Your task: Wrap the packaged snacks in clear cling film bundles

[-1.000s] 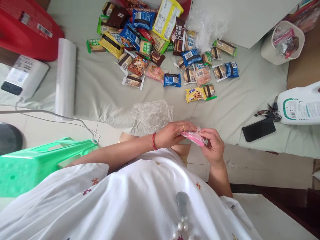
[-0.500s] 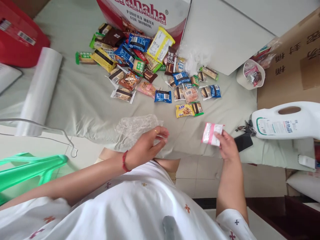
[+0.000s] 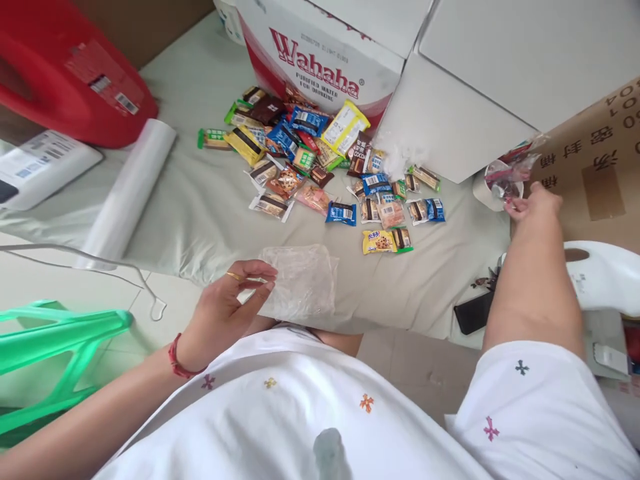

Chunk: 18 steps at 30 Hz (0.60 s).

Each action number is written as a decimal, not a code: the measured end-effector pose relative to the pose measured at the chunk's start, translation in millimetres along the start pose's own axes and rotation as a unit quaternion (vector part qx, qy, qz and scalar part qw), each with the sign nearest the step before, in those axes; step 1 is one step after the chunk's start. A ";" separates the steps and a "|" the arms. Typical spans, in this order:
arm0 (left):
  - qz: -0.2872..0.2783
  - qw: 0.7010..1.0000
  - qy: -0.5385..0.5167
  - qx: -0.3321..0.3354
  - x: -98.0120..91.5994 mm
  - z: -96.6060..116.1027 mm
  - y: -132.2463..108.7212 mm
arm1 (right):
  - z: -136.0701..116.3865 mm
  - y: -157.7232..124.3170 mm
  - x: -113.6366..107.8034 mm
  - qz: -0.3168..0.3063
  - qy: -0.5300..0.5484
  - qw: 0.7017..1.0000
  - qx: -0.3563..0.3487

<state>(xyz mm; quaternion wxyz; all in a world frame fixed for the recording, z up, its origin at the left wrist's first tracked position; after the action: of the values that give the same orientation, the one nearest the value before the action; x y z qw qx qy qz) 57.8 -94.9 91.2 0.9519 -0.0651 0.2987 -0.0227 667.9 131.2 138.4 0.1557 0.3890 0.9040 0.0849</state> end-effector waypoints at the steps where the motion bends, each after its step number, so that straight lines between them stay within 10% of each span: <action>1: 0.022 0.999 0.026 0.014 -4.5 -3.1 -0.4 | 2.2 -11.4 3.9 0.009 0.003 0.999 0.039; 5: 0.098 0.988 0.113 0.028 -15.6 -25.0 5.5 | 16.4 -91.8 17.5 0.019 0.028 0.992 0.125; 12: 0.038 0.978 0.206 0.002 3.9 -63.5 28.5 | 31.2 -282.6 -8.2 -0.088 0.029 0.984 0.154; 18: 0.001 0.955 0.277 0.103 42.9 -36.3 31.4 | 20.3 -328.1 -20.1 -0.140 -0.036 0.969 0.198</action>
<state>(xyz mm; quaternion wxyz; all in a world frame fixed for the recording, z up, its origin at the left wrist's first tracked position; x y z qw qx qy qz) 72.4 -71.4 33.2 0.8336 0.0426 0.5463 -0.0698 466.0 -106.9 33.6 0.1186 0.2845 0.9420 -0.1329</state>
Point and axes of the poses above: each hand's wrist, its own y-axis towards the middle knuckle, its own x-axis out of the palm, z = x × y, the point moved 1 cm from there along y, towards the middle knuckle, and after that the axes turned 6 degrees about y, right-handed, at the moved point
